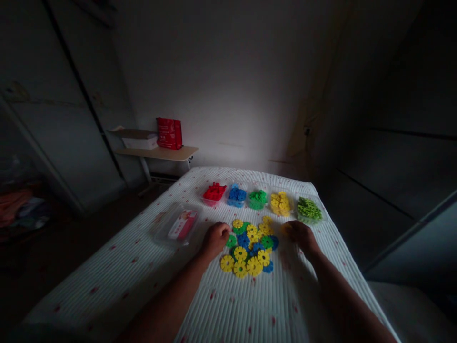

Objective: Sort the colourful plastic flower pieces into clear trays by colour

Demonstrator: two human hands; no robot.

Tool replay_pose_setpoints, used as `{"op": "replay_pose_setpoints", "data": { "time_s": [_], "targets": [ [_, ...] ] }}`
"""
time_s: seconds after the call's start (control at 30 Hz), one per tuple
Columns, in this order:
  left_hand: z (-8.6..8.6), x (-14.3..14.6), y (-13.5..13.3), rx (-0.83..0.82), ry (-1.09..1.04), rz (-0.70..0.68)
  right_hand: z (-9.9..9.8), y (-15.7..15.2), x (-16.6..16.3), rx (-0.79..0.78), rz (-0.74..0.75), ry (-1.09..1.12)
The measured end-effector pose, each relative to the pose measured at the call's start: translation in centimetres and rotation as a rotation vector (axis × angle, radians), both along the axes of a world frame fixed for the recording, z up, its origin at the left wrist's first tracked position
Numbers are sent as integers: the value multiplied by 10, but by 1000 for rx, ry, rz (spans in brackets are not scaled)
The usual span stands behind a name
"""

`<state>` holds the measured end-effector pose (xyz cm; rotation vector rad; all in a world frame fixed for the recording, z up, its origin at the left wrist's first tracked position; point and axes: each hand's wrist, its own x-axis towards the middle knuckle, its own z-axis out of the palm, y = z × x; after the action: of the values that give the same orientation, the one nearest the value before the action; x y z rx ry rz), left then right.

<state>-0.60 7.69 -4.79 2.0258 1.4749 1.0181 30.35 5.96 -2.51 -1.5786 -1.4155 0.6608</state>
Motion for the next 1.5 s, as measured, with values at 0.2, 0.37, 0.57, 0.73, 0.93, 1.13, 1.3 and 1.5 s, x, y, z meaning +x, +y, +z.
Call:
{"op": "replay_pose_setpoints", "data": {
  "time_s": [0.2,0.37,0.57,0.73,0.93,1.13,1.3,1.5],
  "targets": [
    [-2,0,1,20,24,6,-2,37,-31,-52,-12,-99],
    [-3,0,0,19,7,9,-7,66,-45,-140,-31,-257],
    [-3,-1,1,4,6,5,-6,70,-45,-172,-53,-424],
    [-8,-2,2,11,3,4,-2,58,-41,-143,-48,-442],
    [-5,0,1,20,6,15,4,39,-37,-68,16,-327],
    [-1,1,0,0,19,6,37,43,-23,-25,25,-85],
    [-4,0,2,5,-1,1,61,72,-13,64,-142,100],
    [-6,-1,2,-7,1,5,42,49,-14,64,-190,84]
  ]
}}
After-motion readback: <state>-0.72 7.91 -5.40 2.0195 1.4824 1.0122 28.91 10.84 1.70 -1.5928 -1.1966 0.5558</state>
